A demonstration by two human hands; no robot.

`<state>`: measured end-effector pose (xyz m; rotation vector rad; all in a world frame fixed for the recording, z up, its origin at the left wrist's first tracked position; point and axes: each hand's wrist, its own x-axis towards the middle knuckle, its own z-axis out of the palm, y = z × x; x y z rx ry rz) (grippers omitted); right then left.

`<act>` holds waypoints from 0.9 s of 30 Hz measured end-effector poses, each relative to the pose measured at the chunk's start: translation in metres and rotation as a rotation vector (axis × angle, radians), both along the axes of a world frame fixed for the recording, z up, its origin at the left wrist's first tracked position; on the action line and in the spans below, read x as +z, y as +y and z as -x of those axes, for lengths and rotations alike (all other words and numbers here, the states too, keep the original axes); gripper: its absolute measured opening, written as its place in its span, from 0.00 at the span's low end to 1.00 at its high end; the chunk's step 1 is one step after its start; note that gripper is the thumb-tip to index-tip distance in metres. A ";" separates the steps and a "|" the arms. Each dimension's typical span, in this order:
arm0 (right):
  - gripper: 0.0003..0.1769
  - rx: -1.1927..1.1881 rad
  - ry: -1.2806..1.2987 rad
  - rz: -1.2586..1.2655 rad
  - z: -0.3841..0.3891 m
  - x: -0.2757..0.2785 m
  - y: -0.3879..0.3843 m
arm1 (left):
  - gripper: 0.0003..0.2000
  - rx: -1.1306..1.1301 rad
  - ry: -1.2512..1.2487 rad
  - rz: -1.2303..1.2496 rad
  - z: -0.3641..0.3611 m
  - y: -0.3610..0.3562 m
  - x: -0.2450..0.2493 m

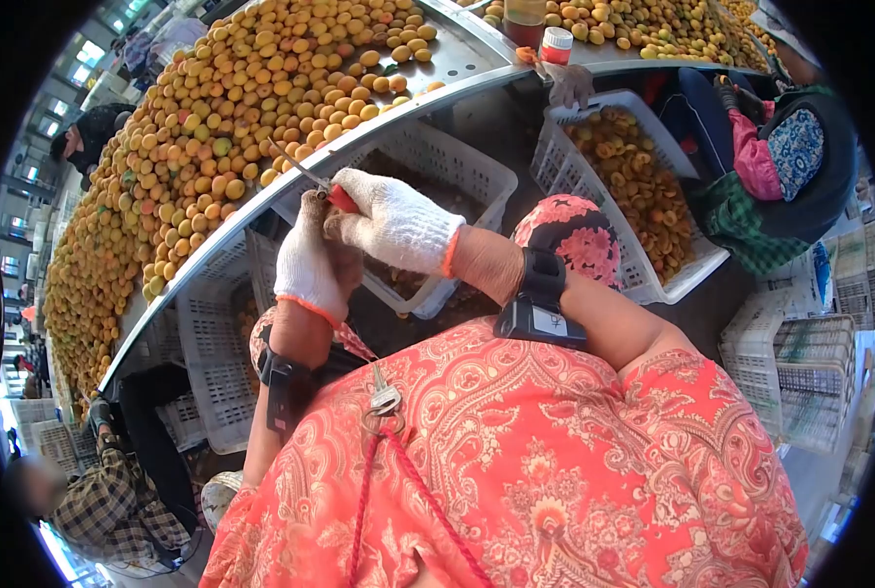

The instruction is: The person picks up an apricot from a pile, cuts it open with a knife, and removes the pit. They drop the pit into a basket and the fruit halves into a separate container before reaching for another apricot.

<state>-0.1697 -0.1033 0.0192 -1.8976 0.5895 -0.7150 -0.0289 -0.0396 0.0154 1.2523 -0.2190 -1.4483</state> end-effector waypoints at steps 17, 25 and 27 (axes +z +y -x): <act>0.14 -0.179 0.116 0.147 -0.005 -0.014 0.000 | 0.27 0.056 -0.074 -0.004 0.010 -0.016 -0.033; 0.11 -0.311 -0.176 -0.466 -0.005 -0.010 -0.005 | 0.20 -0.278 -0.139 0.076 0.005 -0.005 -0.011; 0.10 -0.329 -0.239 -0.573 -0.007 -0.026 -0.015 | 0.18 -0.286 -0.117 0.106 0.003 -0.005 -0.010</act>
